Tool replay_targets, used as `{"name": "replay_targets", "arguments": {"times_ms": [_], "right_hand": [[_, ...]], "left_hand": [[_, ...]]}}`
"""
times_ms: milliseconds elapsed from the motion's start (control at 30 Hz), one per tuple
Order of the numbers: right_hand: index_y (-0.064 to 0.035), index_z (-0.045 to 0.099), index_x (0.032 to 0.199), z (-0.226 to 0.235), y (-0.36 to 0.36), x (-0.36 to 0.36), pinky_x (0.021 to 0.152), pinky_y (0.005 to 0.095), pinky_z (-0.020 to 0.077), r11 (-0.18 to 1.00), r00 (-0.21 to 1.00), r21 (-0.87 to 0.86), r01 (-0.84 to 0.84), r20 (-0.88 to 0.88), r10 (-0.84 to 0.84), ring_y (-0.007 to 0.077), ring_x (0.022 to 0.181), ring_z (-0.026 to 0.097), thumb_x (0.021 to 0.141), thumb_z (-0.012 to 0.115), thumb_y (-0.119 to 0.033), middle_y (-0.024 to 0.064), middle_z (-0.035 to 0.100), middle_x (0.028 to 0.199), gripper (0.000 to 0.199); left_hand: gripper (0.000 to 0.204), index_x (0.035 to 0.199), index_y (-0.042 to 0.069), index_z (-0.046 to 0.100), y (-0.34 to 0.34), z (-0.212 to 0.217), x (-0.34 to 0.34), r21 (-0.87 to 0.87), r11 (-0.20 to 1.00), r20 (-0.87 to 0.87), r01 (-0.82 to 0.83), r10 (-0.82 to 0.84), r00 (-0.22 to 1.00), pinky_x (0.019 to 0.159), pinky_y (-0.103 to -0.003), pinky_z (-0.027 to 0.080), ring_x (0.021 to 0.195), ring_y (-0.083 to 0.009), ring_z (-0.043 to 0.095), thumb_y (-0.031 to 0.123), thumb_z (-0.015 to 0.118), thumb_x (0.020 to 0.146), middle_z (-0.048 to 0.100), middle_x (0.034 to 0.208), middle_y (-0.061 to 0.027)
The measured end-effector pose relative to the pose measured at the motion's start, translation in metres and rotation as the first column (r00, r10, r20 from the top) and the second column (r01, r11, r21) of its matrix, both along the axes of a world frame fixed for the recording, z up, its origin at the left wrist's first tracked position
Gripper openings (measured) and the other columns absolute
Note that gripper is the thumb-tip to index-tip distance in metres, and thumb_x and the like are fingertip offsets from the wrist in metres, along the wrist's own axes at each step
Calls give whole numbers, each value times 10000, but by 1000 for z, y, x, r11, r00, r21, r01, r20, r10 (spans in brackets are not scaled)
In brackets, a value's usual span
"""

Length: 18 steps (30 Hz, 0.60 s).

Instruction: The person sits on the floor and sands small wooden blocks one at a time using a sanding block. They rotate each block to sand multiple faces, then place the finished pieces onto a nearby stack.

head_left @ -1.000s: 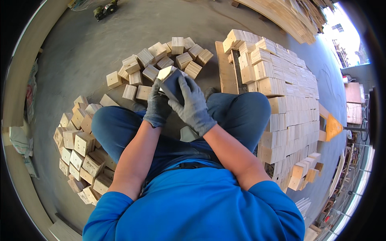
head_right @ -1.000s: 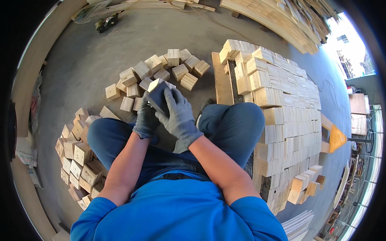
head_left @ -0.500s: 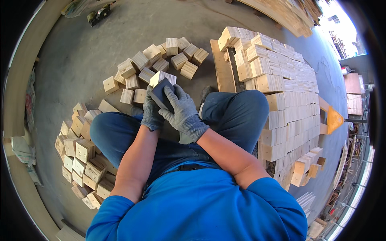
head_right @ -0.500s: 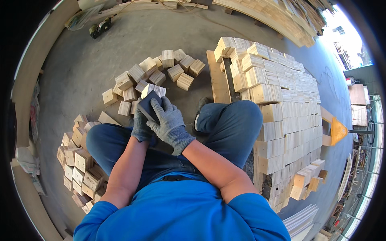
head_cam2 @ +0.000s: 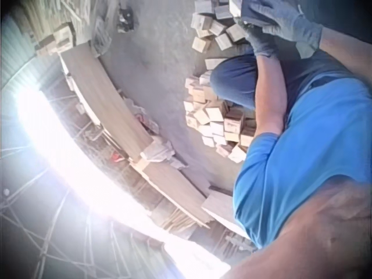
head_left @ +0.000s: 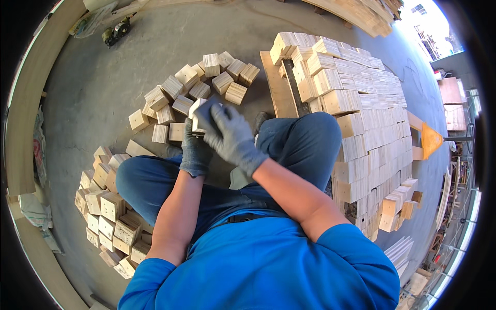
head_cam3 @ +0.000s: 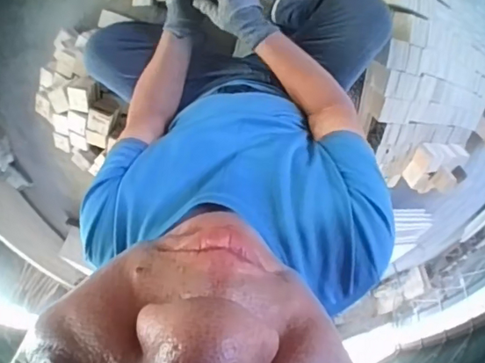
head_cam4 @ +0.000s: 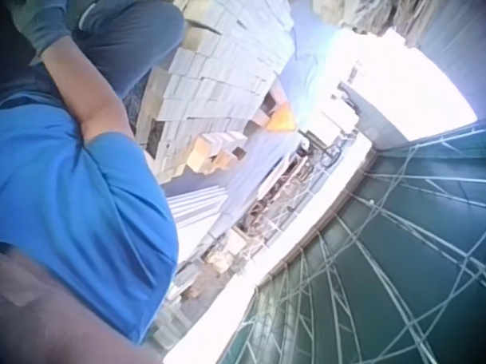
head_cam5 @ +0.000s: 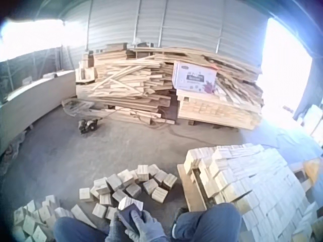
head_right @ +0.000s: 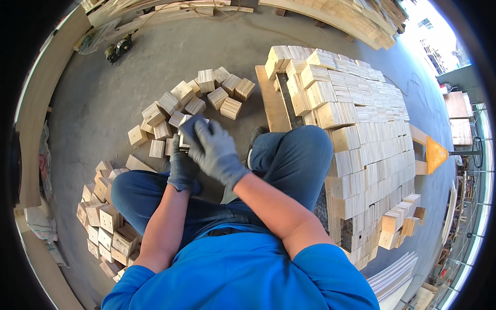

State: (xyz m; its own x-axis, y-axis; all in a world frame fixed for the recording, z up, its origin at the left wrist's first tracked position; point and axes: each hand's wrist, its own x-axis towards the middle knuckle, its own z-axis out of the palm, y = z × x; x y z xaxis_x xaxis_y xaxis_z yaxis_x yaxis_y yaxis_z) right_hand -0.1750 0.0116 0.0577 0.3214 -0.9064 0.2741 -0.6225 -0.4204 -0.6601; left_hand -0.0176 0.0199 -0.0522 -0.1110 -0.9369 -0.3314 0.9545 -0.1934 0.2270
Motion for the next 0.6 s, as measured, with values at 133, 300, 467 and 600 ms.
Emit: {"name": "replay_targets", "arguments": {"times_ms": [133, 300, 467, 600], "right_hand": [[-122, 494, 1535, -11, 25, 5, 1000, 573, 499, 997, 995, -27, -74, -67, 72, 510, 1155, 594, 838, 810, -393, 308, 526, 1413, 812], [-65, 505, 1513, -7, -44, -13, 1002, 520, 522, 994, 995, 25, 103, 4, -103, 496, 1153, 616, 879, 787, -399, 314, 567, 1372, 770], [13, 481, 1520, -14, -68, -31, 1021, 493, 519, 973, 983, 141, 182, 4, -184, 496, 1178, 615, 907, 780, -421, 334, 569, 1358, 809], [-63, 490, 1532, 14, -1, -7, 981, 530, 519, 998, 999, 52, -35, -37, 37, 489, 1155, 611, 867, 804, -408, 292, 557, 1375, 812]], "left_hand": [[815, 1517, 67, 493, 3, -3, 16, 43, 995, 40, 95, -97, 994, 1154, -519, 472, 1321, -388, 573, 709, 424, 1021, 563, 1471, -206], [639, 1407, 93, 605, 6, 42, -13, 292, 956, 117, 36, -73, 990, 946, -488, 599, 1172, -314, 670, 577, 644, 991, 680, 1305, -130], [658, 1435, 101, 583, 8, 36, -19, 268, 962, 129, 44, -82, 988, 986, -511, 579, 1174, -299, 668, 584, 639, 992, 669, 1329, -121], [709, 1491, 96, 540, 2, 15, -2, 55, 998, 11, 23, -23, 1000, 1077, -507, 532, 1243, -344, 635, 639, 499, 1037, 622, 1413, -151]]}}
